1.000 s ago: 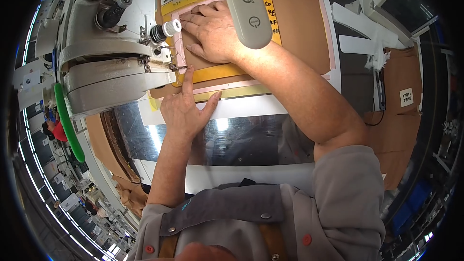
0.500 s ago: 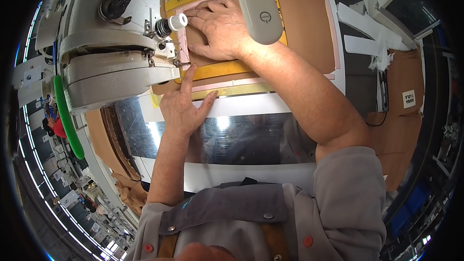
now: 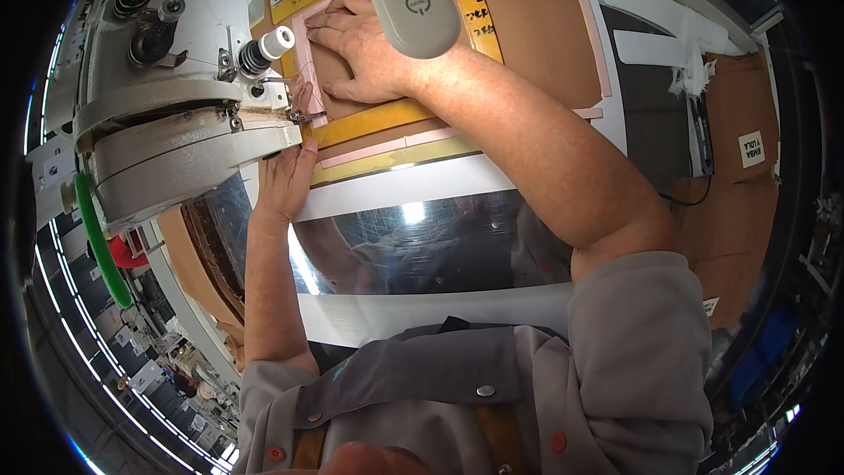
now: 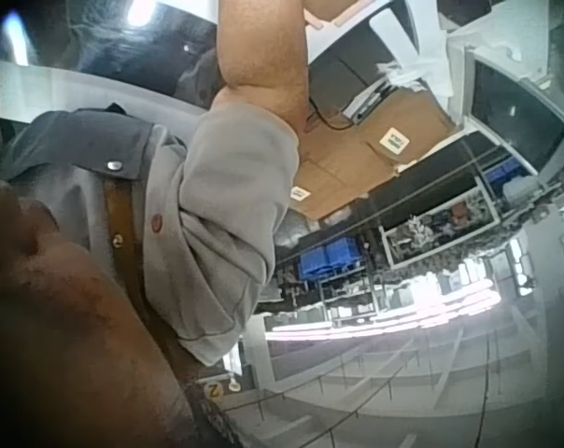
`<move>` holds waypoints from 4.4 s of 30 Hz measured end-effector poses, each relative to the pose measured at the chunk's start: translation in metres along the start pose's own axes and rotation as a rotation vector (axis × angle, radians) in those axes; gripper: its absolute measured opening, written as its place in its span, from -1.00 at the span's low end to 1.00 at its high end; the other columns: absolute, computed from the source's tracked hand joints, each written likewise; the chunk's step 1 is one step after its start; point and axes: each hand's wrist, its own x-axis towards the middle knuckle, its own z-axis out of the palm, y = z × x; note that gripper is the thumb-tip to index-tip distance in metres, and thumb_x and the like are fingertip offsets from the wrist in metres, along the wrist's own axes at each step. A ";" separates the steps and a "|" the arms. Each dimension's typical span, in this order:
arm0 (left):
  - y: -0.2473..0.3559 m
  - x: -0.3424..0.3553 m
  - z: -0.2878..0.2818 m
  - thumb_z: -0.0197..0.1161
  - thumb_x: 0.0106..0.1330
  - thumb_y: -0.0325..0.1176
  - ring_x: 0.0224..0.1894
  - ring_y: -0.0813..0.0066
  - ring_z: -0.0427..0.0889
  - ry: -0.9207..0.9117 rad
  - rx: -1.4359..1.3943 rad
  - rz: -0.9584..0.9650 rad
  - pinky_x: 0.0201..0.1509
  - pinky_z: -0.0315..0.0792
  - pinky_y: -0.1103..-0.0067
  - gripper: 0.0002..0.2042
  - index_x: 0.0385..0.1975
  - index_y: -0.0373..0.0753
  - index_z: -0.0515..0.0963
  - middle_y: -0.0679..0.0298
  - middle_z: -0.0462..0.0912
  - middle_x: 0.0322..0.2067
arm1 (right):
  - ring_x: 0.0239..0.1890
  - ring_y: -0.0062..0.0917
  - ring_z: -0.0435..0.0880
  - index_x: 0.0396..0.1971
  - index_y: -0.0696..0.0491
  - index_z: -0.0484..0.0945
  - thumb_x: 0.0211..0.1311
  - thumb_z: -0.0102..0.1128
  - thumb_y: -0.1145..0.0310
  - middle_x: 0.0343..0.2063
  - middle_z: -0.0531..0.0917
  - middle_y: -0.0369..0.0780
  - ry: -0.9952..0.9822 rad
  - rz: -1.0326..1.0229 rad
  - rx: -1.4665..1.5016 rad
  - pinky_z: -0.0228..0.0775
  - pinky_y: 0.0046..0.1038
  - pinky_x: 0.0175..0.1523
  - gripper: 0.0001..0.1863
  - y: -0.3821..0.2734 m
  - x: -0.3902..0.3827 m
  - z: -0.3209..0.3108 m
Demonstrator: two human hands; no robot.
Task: Operating an industrial sewing machine to stitch leather panels for bags.
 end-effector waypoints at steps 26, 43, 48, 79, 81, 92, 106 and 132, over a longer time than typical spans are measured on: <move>0.076 -0.021 0.001 0.33 0.24 0.16 -0.58 0.42 0.60 0.184 0.275 0.180 -0.18 0.31 0.41 -0.26 0.36 -0.14 0.46 0.30 0.67 -0.58 | 0.38 -0.43 0.38 0.31 -0.08 0.50 0.17 0.23 -0.19 0.23 0.58 -0.23 -0.040 0.013 -0.029 -0.01 -0.22 0.51 -0.24 0.001 0.001 -0.001; 0.085 -0.018 0.006 0.40 0.16 0.08 -0.68 0.28 0.58 0.131 0.158 0.088 -0.41 0.44 0.42 -0.25 0.32 -0.21 0.46 0.23 0.59 -0.69 | 0.41 -0.37 0.33 0.04 -0.04 0.72 0.29 0.13 -0.25 0.00 0.73 -0.20 0.079 -0.040 -0.022 0.03 -0.17 0.49 -0.38 0.004 0.001 0.008; 0.087 -0.018 0.007 0.40 0.15 0.06 -0.67 0.24 0.59 0.116 0.180 0.088 -0.42 0.45 0.41 -0.24 0.32 -0.22 0.46 0.20 0.61 -0.68 | 0.40 -0.37 0.34 0.05 -0.07 0.71 0.29 0.15 -0.25 0.07 0.70 -0.20 0.129 -0.049 -0.018 0.03 -0.17 0.49 -0.39 0.007 0.000 0.012; 0.088 -0.016 -0.003 0.38 0.15 0.05 -0.62 0.17 0.64 0.064 0.164 0.109 -0.39 0.51 0.35 -0.23 0.34 -0.25 0.42 0.12 0.62 -0.65 | 0.36 -0.31 0.37 0.10 -0.04 0.69 0.29 0.13 -0.28 0.00 0.73 -0.18 0.082 -0.042 -0.031 0.00 -0.16 0.51 -0.33 0.004 0.000 0.008; 0.085 -0.016 0.001 0.38 0.14 0.04 -0.62 0.17 0.64 0.089 0.151 0.128 -0.39 0.51 0.35 -0.23 0.34 -0.26 0.42 0.12 0.62 -0.65 | 0.37 -0.32 0.37 0.10 -0.03 0.69 0.29 0.13 -0.29 -0.03 0.74 -0.18 0.064 -0.044 -0.026 -0.01 -0.17 0.52 -0.33 0.003 0.000 0.005; 0.087 -0.029 -0.001 0.40 0.12 0.02 -0.61 0.17 0.62 0.084 0.121 0.154 -0.38 0.50 0.33 -0.20 0.36 -0.28 0.40 0.09 0.64 -0.59 | 0.41 -0.43 0.33 0.34 -0.10 0.46 0.29 0.19 -0.19 0.27 0.54 -0.26 -0.131 0.028 -0.019 -0.04 -0.22 0.54 -0.29 -0.010 -0.005 -0.012; 0.103 -0.046 -0.018 0.41 0.09 0.12 0.11 0.30 0.59 0.101 0.295 0.206 0.18 0.24 0.32 -0.27 0.15 -0.34 0.56 0.09 0.66 0.04 | 0.14 -0.46 0.54 0.10 -0.07 0.65 0.40 0.16 0.14 0.06 0.66 -0.32 0.179 -0.130 0.038 0.26 -0.25 0.22 -0.63 -0.014 -0.022 0.001; 0.105 -0.109 -0.020 0.37 0.10 0.04 0.11 0.26 0.50 -0.038 0.186 0.219 0.23 0.28 0.35 -0.22 0.31 -0.30 0.44 0.17 0.49 0.33 | 0.24 -0.40 0.48 0.11 0.01 0.60 0.28 0.29 0.16 0.21 0.58 -0.27 0.035 -0.103 0.143 0.28 -0.29 0.32 -0.56 -0.052 -0.072 -0.018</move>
